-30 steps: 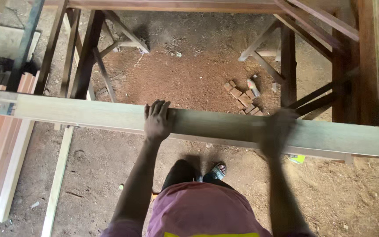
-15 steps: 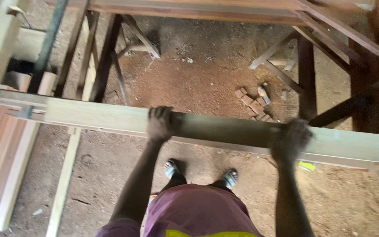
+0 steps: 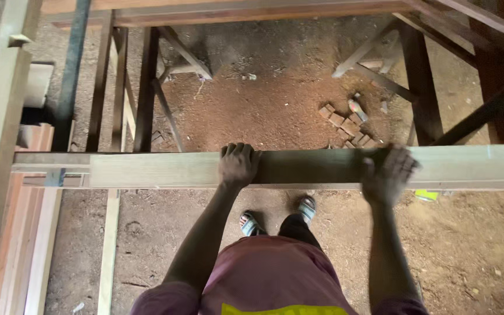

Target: The person sands the surface and edges of long wooden beams by hand using a piece of sandpaper.

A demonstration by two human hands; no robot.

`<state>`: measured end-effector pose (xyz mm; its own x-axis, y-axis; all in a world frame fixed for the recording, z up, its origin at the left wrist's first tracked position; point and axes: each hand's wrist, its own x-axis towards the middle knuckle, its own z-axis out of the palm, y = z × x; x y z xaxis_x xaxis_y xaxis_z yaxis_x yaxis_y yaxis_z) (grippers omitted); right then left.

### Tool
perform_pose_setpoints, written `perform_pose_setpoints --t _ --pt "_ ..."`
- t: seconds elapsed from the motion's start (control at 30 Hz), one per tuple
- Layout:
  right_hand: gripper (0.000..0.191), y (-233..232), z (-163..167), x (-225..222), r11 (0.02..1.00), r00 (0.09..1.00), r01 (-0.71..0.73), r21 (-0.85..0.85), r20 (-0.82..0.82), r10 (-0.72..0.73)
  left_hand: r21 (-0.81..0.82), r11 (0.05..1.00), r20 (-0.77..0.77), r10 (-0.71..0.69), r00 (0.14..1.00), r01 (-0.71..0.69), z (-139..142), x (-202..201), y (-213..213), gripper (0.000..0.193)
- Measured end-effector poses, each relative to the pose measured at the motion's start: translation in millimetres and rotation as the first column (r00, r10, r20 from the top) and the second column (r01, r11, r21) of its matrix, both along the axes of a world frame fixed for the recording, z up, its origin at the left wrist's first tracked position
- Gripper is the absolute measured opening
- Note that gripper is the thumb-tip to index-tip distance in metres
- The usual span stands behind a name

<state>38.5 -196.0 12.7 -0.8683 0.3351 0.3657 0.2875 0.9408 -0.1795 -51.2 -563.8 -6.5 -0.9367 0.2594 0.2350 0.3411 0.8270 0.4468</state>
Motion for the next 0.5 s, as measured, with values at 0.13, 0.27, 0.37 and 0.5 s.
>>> perform_pose_setpoints --t 0.13,0.27,0.37,0.5 --pt "0.085 -135.4 -25.5 -6.7 0.896 0.901 -0.421 -0.142 0.053 0.431 0.013 1.000 -0.028 0.022 0.999 -0.021 -6.9 -0.7 4.0 0.032" --pt "0.085 -203.4 -34.6 3.4 0.660 0.660 -0.726 -0.193 0.075 0.748 0.083 0.996 -0.012 -0.030 0.999 0.031 -7.5 -2.9 0.4 0.032" --pt "0.086 -136.5 -16.1 2.1 0.837 0.831 -0.508 -0.206 0.140 0.539 0.050 0.999 0.026 -0.007 1.000 0.006 -5.5 -4.5 -3.6 0.030" --pt "0.086 -55.7 4.5 -8.7 0.993 0.992 -0.114 0.002 0.056 0.114 0.058 0.998 0.059 0.002 0.998 -0.005 -3.8 -5.9 -2.9 0.030"
